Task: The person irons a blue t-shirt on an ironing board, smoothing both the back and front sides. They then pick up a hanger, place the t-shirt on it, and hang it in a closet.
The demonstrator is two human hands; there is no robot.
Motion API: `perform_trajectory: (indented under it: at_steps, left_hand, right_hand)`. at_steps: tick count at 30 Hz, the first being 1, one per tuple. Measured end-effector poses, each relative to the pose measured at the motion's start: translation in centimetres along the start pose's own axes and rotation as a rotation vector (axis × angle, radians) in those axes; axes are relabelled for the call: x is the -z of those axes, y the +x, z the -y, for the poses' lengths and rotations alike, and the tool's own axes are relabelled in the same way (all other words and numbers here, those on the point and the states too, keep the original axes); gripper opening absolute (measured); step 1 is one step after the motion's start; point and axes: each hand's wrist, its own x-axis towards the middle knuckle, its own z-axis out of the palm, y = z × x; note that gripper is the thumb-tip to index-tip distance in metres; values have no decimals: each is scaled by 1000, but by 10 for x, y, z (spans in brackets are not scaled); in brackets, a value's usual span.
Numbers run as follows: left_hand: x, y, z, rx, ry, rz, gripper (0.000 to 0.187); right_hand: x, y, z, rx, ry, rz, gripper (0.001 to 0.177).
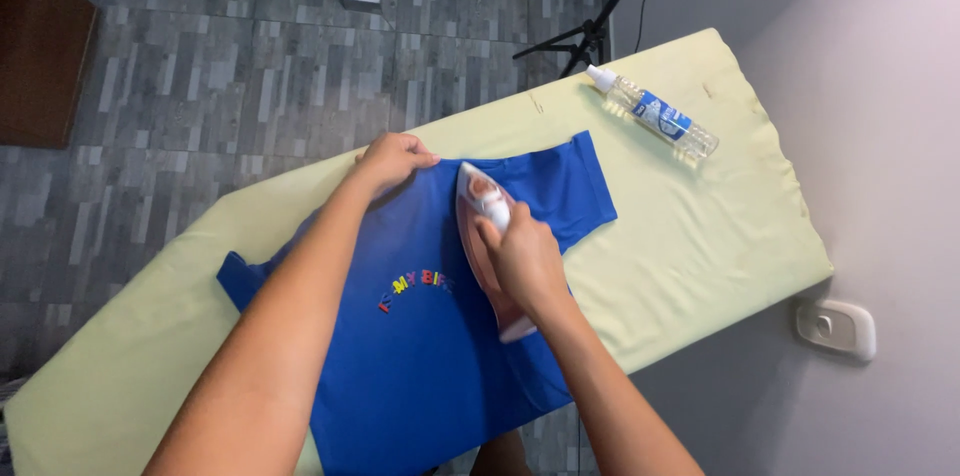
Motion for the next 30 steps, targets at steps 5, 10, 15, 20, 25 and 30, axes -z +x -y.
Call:
perform_trajectory:
  at_steps: [5, 10, 15, 20, 25, 30]
  left_hand:
    - [-15, 17, 19, 21, 117, -55, 19]
    - [-30, 30, 26, -5, 239, -119, 19]
    - [-33, 29, 25, -81, 260, -123, 17]
    - [-22, -10, -19, -164, 395, -55, 26]
    - [-53, -11, -26, -432, 418, -116, 33]
    - [-69, 25, -5, -220, 135, -169, 16]
  right_hand:
    - [6, 27, 30, -20, 83, -32, 49]
    - [2, -1, 17, -6, 51, 109, 54]
    - [4, -88, -2, -52, 73, 228, 48]
    - [16, -146, -39, -172, 82, 318, 52]
    - [21, -170, -107, -447, 113, 273, 44]
    - [9, -168, -123, -464, 76, 224, 42]
